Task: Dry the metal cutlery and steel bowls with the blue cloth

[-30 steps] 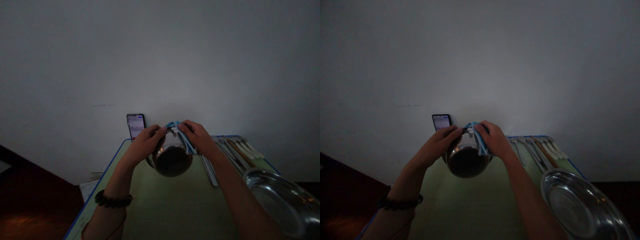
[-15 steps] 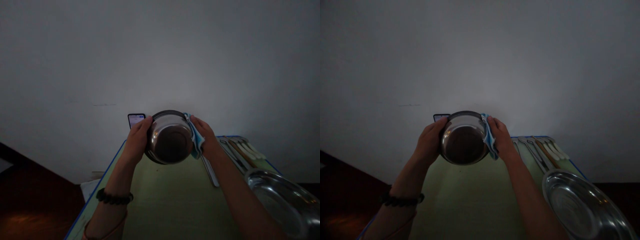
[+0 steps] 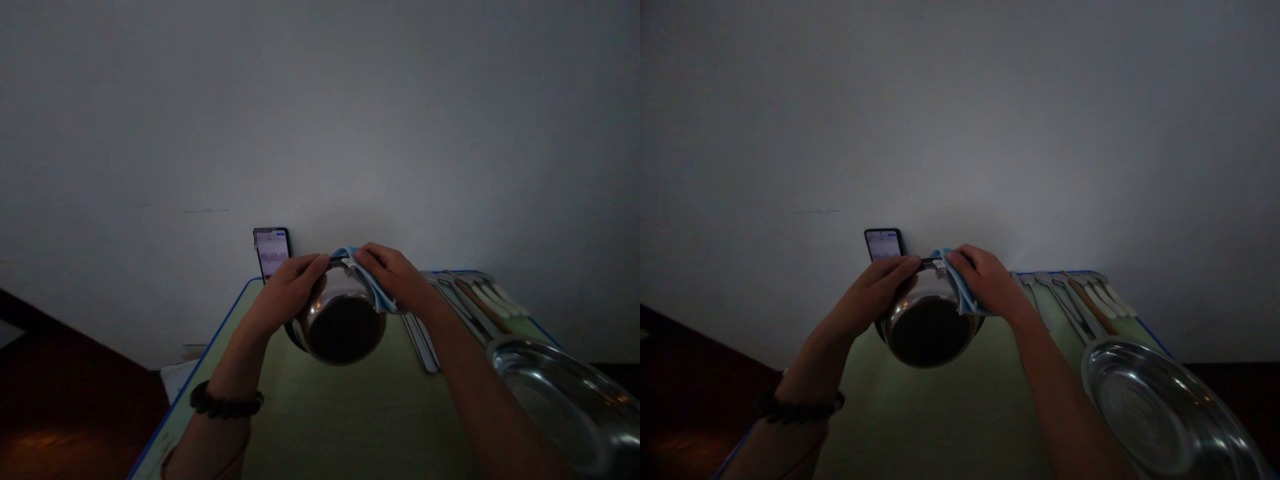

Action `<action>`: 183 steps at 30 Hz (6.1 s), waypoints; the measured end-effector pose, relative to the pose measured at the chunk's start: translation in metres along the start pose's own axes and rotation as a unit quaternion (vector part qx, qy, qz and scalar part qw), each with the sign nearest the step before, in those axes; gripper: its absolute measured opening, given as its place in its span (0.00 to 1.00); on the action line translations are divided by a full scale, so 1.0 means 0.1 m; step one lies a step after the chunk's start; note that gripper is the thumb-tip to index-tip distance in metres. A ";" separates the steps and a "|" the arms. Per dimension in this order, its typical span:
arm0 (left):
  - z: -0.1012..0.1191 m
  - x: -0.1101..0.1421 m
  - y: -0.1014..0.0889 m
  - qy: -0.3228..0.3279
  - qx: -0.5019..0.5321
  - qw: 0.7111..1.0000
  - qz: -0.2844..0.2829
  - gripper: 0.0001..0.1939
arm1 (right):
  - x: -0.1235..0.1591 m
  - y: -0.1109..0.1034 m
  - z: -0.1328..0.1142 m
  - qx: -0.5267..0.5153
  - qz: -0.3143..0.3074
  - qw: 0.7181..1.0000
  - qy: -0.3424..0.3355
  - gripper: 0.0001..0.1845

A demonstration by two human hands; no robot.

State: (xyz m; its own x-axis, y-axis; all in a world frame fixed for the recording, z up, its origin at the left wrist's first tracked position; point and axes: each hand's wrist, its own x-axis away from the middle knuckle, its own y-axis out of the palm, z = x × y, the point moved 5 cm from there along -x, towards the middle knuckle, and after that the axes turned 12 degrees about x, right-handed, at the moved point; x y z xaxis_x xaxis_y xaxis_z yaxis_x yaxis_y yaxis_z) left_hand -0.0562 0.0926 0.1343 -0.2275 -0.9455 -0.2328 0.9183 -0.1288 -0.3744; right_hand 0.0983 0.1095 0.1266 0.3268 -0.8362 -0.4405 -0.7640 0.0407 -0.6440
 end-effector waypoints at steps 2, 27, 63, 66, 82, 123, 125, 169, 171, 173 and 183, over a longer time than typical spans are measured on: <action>0.02 0.00 0.02 0.001 -0.001 1.000 -0.012 0.19 | 0.00 0.01 -0.02 0.008 -0.009 1.000 -0.004 0.19; -0.07 -0.01 -0.13 -0.004 0.024 0.996 0.087 0.22 | 0.02 0.01 0.25 -0.158 0.080 0.981 0.085 0.20; -0.05 -0.01 -0.13 -0.019 0.015 0.996 0.081 0.21 | 0.01 0.05 0.20 -0.154 0.045 0.983 0.084 0.20; -0.06 -0.01 -0.10 -0.019 0.011 0.998 0.055 0.20 | 0.01 0.06 0.15 -0.113 0.030 0.991 0.070 0.21; -0.03 -0.01 -0.11 -0.008 0.009 0.997 0.077 0.22 | 0.01 0.03 0.14 -0.122 0.064 0.988 0.073 0.21; -0.27 -0.04 -0.14 -0.033 0.151 0.973 0.171 0.19 | 0.03 0.08 0.33 -0.238 0.089 0.957 0.141 0.20; -0.26 -0.04 -0.09 -0.040 0.138 0.982 0.126 0.17 | 0.02 0.07 0.30 -0.175 0.050 0.976 0.119 0.20; -0.29 -0.02 -0.17 -0.032 0.306 0.932 0.191 0.11 | 0.04 -0.01 0.38 -0.327 0.180 0.914 0.158 0.16; -0.26 -0.02 -0.15 -0.013 0.245 0.954 0.170 0.13 | 0.02 -0.02 0.33 -0.262 0.144 0.945 0.137 0.17; -0.24 -0.02 -0.12 -0.017 0.190 0.973 0.129 0.15 | 0.00 -0.02 0.26 -0.200 0.094 0.969 0.108 0.18; -0.10 0.01 0.00 -0.041 0.084 0.995 0.017 0.19 | -0.01 0.02 0.07 -0.079 0.001 0.996 0.029 0.17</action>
State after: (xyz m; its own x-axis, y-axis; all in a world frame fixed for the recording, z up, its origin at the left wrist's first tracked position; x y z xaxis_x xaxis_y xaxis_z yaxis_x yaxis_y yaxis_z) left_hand -0.0598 0.0945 0.1252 -0.1741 -0.9705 -0.1667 0.9680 -0.1376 -0.2100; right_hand 0.1006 0.1144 0.1219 0.2965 -0.8663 -0.4021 -0.8437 -0.0403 -0.5353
